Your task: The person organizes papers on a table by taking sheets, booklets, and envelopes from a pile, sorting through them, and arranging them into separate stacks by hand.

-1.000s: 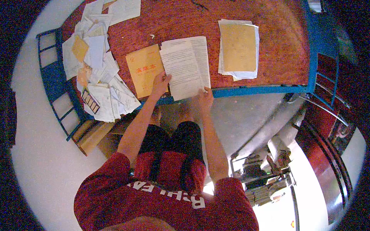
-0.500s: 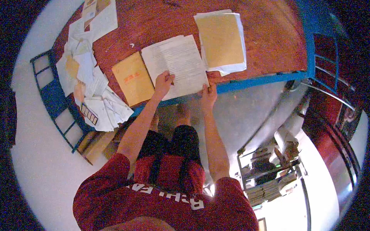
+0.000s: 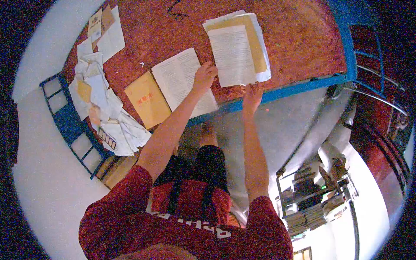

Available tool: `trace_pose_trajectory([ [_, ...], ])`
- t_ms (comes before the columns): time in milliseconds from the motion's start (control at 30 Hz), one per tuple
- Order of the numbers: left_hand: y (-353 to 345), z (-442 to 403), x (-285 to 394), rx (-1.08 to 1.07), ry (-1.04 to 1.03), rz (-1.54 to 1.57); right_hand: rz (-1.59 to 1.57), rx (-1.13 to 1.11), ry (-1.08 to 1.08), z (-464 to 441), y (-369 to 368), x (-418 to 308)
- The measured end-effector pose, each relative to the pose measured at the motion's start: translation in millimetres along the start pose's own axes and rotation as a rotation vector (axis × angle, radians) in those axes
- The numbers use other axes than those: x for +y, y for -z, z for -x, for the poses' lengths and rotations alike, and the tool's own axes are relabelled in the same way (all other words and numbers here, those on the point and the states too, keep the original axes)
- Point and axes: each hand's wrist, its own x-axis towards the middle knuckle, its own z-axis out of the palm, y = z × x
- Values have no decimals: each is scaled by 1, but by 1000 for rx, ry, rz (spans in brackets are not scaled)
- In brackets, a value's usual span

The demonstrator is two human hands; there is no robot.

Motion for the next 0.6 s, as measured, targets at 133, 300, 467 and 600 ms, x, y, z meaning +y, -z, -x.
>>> trace_pose_trajectory([
  [133, 23, 3, -34, -63, -89, -224, -165, 10, -68, 12, -7, -14],
  [300, 81, 57, -34, -45, 156, 26, 289, 1, 110, 15, -6, 1],
  [467, 119, 78, -90, -71, 316, 284, 414, 16, 71, 5, -9, 2],
  [600, 120, 97, -76, -29, 273, 127, 625, 47, 189, 12, -7, 34],
])
